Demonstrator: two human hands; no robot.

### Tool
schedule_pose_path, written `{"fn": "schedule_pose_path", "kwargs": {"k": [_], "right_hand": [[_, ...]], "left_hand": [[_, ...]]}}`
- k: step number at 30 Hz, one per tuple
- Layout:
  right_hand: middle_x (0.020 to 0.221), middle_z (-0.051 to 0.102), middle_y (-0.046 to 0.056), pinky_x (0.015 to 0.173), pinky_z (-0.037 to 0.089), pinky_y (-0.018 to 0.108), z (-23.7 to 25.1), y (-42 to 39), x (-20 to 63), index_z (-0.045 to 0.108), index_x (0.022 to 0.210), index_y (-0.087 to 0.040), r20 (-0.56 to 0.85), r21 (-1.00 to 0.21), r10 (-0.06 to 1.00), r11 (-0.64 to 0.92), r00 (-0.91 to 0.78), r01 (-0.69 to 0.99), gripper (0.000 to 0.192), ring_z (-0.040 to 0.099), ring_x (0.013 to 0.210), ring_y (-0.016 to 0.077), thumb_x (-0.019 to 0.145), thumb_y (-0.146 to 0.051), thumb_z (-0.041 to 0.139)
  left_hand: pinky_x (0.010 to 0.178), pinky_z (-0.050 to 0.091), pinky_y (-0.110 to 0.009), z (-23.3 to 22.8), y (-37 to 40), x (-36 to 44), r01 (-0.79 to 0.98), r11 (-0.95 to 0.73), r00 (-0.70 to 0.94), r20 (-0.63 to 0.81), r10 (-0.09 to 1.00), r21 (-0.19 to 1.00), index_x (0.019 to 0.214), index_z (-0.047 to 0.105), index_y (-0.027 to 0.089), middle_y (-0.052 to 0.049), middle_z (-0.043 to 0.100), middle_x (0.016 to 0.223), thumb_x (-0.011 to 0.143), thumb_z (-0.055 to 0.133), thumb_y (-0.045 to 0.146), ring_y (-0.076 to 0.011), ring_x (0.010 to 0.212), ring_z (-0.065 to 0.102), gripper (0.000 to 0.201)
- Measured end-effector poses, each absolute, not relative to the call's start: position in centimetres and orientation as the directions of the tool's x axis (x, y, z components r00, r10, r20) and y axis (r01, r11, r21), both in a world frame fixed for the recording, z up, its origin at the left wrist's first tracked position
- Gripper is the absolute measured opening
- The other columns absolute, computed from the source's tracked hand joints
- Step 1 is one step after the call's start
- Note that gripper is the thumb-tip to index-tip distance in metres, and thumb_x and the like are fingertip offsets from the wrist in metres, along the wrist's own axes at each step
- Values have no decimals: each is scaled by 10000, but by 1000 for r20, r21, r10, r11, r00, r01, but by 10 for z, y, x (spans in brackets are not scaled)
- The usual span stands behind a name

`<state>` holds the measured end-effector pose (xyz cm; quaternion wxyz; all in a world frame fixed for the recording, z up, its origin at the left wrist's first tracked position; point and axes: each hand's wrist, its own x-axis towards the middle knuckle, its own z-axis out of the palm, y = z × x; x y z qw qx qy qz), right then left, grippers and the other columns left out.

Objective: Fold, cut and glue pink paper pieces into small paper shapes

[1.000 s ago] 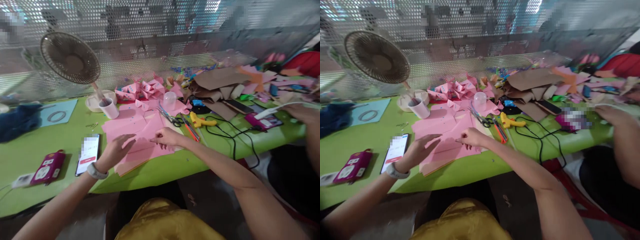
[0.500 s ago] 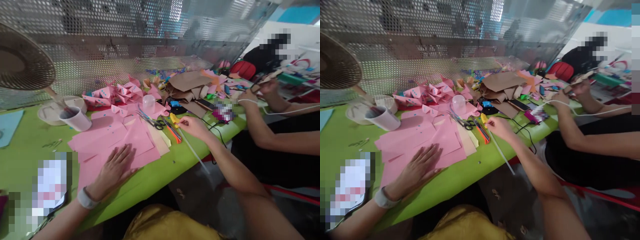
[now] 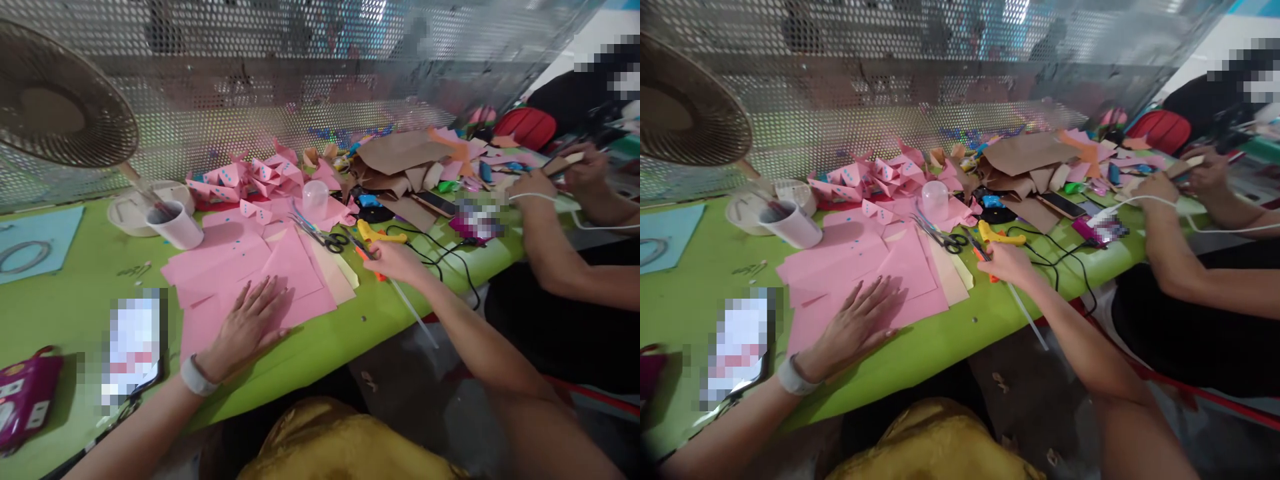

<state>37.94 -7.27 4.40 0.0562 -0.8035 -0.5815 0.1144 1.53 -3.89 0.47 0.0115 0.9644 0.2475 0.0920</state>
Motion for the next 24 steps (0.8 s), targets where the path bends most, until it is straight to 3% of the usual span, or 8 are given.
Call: {"fn": "schedule_pose_path", "kwargs": {"k": [5,8,13,20,24], "right_hand": [[729,653,2,545,401,265,42,-91,391,587,887,-209,-21,-576,964,-229,266,784,235,593,614,166,727,-380,605],[796,648,15,602,428,280,37,-94,391,549,909,-214,3,-676,983,-132,182,725,228,606,684,181,718,-330,591],[821,648,31,647,408,298,32,-74,381,524,923,-218,33,-627,991,-81,130,775,209,609,738,209,727,-283,556],[762,644,42,582,328,279,26,-52,364,552,861,-215,59,-418,995,-50,82,907,335,584,693,204,852,-550,531],[801,656,38,573,315,269,22,-53,359,560,834,-214,54,-353,998,-14,35,935,328,576,682,179,862,-540,541]], "left_hand": [[1195,110,-489,5,-40,15,492,-867,853,157,498,78,1519,252,254,-68,257,1584,926,398,595,-280,1466,194,700],[1193,113,-492,6,-41,16,486,-871,859,141,492,75,1519,252,248,-74,252,1585,929,388,596,-279,1468,187,698],[1195,107,-481,6,-41,17,481,-875,865,131,484,56,1519,252,244,-79,244,1586,928,383,601,-274,1470,183,702],[1203,73,-458,5,-39,17,448,-893,883,138,449,38,1531,201,248,-69,260,1581,935,394,580,-254,1468,192,708],[1206,55,-454,7,-39,18,428,-903,894,132,428,28,1535,174,240,-67,268,1577,935,395,582,-246,1470,186,725]]}}
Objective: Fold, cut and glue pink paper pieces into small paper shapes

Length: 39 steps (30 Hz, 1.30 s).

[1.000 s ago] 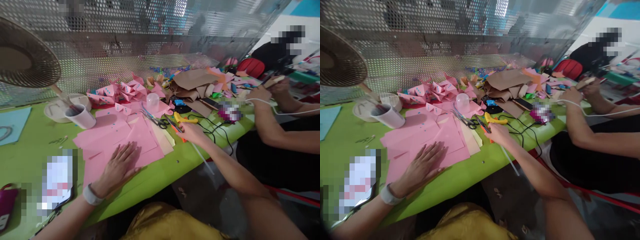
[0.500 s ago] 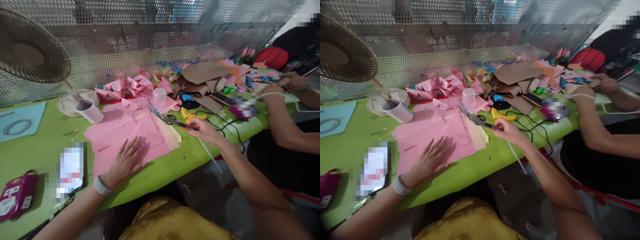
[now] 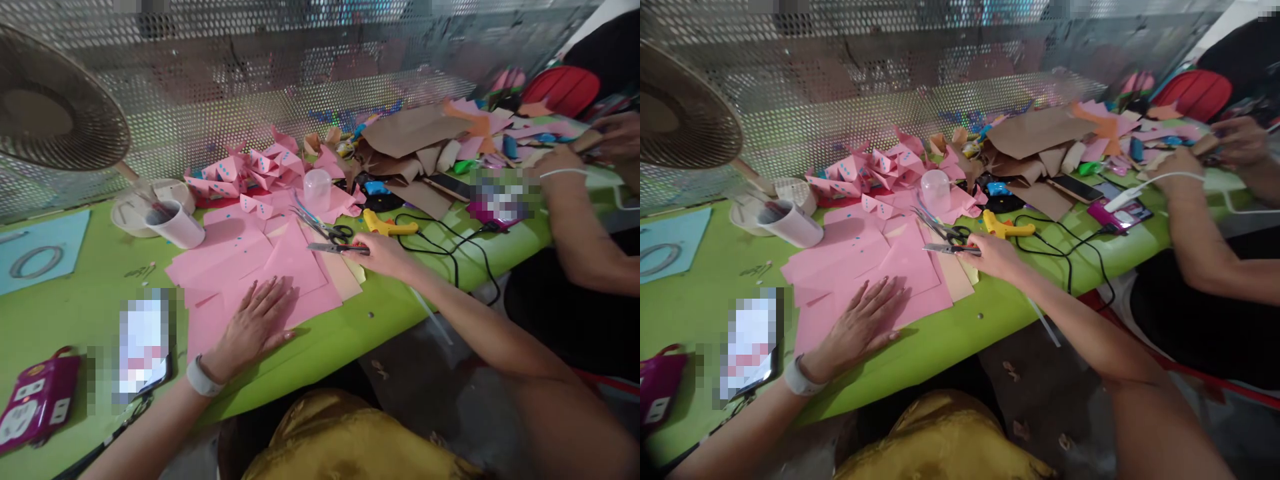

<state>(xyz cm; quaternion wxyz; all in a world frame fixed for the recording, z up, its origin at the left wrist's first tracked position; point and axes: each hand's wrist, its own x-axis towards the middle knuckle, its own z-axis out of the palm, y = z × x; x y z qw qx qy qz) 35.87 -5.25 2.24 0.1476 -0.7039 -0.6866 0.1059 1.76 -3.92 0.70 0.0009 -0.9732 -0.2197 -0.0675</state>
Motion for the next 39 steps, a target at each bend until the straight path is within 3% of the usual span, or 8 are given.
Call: {"fn": "schedule_pose_path", "kwargs": {"k": [5,10,19,25,39], "right_hand": [[839,672,31,577,324,264,28,-60,359,584,869,-222,-20,-319,997,66,-76,946,320,594,734,187,823,-538,600],[847,660,27,599,345,267,34,-71,364,606,872,-232,-99,-326,978,144,-185,934,356,586,741,185,783,-573,653],[1012,619,68,715,444,293,26,-84,366,700,1021,-214,106,-336,954,301,-282,893,293,602,870,190,859,-452,643],[1014,610,85,778,475,315,17,-91,362,704,1087,-205,194,-299,942,322,-273,898,326,587,882,192,886,-442,608],[943,618,88,739,485,318,13,-105,363,712,1119,-212,242,-281,931,337,-273,899,331,586,848,194,901,-428,588]], "left_hand": [[1204,104,-456,8,-39,18,404,-913,909,83,408,58,1538,147,215,-91,249,1581,940,366,591,-240,1468,194,740],[1204,111,-468,6,-39,19,406,-909,907,76,413,100,1536,155,276,-65,214,1594,944,354,588,-248,1468,192,698],[1195,152,-484,17,-38,21,403,-910,913,20,406,101,1519,246,235,-96,238,1584,931,355,616,-259,1464,206,709],[1201,74,-476,13,-42,33,387,-915,916,63,395,112,1544,114,230,-87,198,1596,932,357,612,-266,1476,152,761],[1192,93,-475,6,-42,34,380,-918,918,81,389,110,1542,129,238,-87,223,1590,905,386,644,-287,1461,205,799]]}}
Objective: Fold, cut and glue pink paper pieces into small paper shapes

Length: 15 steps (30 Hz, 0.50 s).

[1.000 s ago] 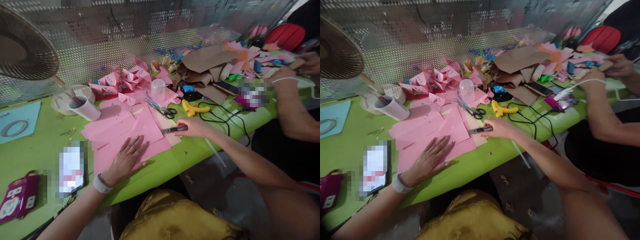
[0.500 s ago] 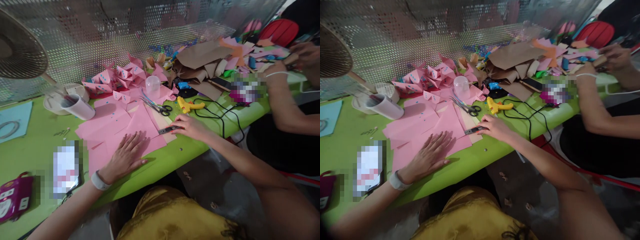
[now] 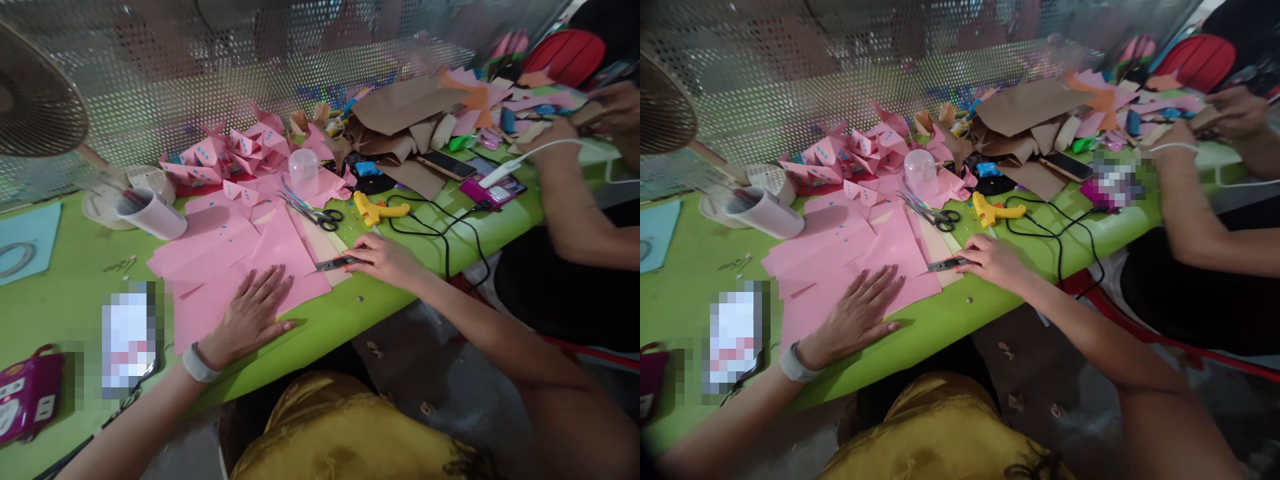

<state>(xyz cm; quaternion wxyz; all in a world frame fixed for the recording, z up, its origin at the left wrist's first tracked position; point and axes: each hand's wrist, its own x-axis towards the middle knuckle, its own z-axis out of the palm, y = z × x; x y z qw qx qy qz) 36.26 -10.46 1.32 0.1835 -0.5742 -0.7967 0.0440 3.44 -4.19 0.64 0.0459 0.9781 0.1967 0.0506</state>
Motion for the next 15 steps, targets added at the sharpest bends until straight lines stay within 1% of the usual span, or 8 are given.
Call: {"fn": "schedule_pose_path", "kwargs": {"k": [6,11,15], "right_hand": [[927,606,72,756,483,316,13,-104,354,696,1160,-249,244,-285,928,347,-282,894,335,581,848,190,915,-435,563],[940,605,78,764,481,313,13,-108,355,698,1157,-243,233,-276,937,320,-260,906,337,586,855,192,920,-435,552],[931,603,74,741,481,307,13,-105,349,682,1190,-270,231,-261,937,320,-263,911,348,582,862,195,917,-443,556]], "left_hand": [[1193,77,-474,6,-42,34,378,-921,919,78,385,93,1545,100,224,-103,203,1592,915,392,622,-283,1466,186,800],[1194,77,-473,5,-43,33,377,-921,918,92,386,96,1544,104,231,-91,203,1594,905,392,640,-288,1464,190,812],[1197,69,-468,5,-43,33,384,-918,916,86,392,95,1545,66,242,-82,195,1597,904,391,642,-279,1468,178,822]]}}
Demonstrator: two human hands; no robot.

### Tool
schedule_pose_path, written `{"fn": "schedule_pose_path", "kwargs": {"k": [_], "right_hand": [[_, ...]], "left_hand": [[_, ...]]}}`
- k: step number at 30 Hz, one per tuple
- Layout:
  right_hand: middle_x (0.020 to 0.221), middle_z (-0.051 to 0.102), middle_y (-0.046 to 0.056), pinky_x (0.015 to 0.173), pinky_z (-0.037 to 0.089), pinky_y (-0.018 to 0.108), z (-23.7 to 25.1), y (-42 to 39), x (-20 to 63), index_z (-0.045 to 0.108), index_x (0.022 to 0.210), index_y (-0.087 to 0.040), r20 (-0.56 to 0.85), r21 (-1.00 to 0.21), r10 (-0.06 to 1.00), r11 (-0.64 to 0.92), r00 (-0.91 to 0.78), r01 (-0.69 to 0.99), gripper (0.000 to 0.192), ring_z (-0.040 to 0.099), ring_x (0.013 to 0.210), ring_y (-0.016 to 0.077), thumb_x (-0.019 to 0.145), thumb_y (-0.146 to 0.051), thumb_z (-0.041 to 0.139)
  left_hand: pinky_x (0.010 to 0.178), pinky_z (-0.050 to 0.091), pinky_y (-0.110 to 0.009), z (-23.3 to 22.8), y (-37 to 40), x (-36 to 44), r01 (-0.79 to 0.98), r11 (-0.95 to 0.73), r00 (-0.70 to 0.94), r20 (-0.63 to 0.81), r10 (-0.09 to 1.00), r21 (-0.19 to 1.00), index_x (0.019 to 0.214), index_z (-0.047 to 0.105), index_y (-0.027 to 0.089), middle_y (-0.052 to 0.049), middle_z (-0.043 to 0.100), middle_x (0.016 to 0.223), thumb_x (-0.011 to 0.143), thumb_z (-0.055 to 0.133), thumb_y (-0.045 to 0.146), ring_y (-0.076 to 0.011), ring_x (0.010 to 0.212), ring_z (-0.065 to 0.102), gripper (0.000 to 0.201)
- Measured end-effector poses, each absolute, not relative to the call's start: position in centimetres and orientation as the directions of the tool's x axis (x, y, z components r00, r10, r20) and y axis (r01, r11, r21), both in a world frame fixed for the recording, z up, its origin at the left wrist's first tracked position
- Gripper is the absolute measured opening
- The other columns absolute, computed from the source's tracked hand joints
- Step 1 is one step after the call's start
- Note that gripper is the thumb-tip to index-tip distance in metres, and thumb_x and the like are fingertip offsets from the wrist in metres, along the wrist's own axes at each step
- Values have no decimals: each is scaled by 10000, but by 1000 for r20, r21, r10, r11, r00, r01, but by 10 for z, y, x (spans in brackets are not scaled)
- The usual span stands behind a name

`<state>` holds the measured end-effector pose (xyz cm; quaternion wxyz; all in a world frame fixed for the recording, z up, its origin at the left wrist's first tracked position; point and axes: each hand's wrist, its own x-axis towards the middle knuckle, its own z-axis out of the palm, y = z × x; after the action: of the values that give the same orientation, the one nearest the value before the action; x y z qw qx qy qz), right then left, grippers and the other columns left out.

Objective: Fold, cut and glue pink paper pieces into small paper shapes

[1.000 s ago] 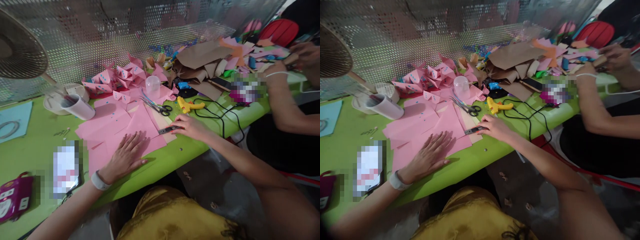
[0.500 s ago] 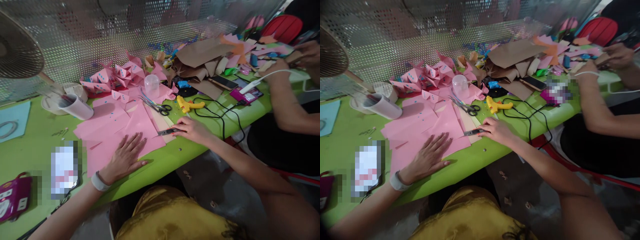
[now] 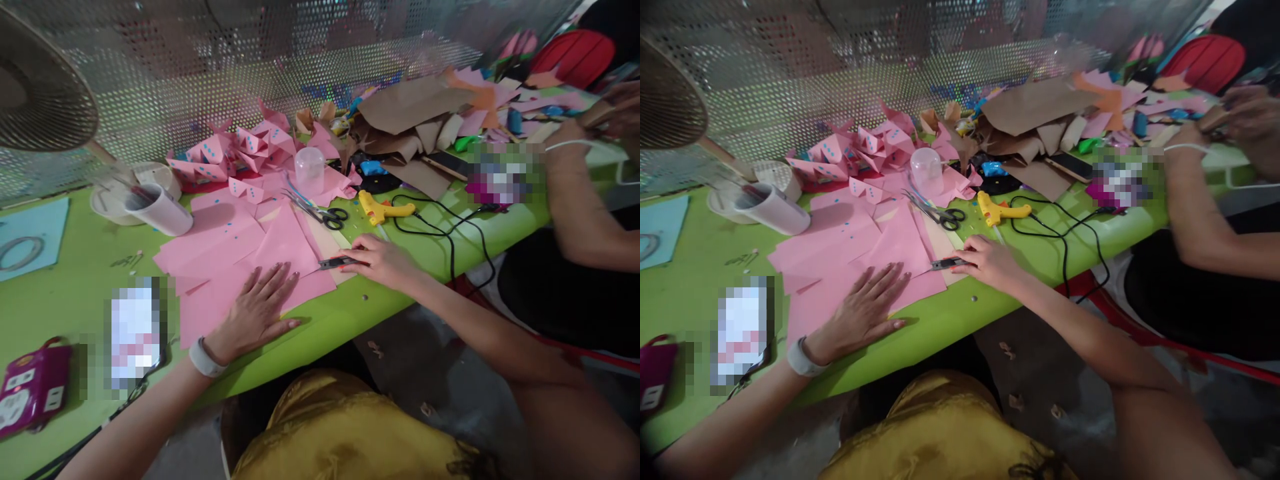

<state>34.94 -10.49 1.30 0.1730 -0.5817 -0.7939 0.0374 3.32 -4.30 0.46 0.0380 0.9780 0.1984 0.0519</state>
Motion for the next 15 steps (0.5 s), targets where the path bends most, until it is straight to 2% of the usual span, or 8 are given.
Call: {"fn": "schedule_pose_path", "kwargs": {"k": [5,10,15], "right_hand": [[920,603,73,752,481,299,15,-108,349,696,1167,-259,228,-273,935,328,-271,904,339,585,851,186,926,-441,541],[925,605,70,738,478,298,16,-109,345,692,1178,-270,215,-268,945,298,-245,916,344,593,844,189,919,-446,548],[916,609,71,728,474,295,14,-110,343,699,1165,-273,232,-258,942,300,-243,919,343,592,843,192,916,-456,549]], "left_hand": [[1197,72,-475,5,-43,33,401,-910,910,67,409,100,1545,46,266,-70,168,1605,901,385,652,-274,1472,166,823],[1193,74,-485,5,-44,33,405,-909,911,43,410,94,1546,85,233,-91,186,1599,898,369,665,-282,1475,151,829],[1196,67,-474,6,-44,34,416,-905,908,26,419,86,1547,62,210,-99,195,1595,900,353,670,-268,1478,140,846]]}}
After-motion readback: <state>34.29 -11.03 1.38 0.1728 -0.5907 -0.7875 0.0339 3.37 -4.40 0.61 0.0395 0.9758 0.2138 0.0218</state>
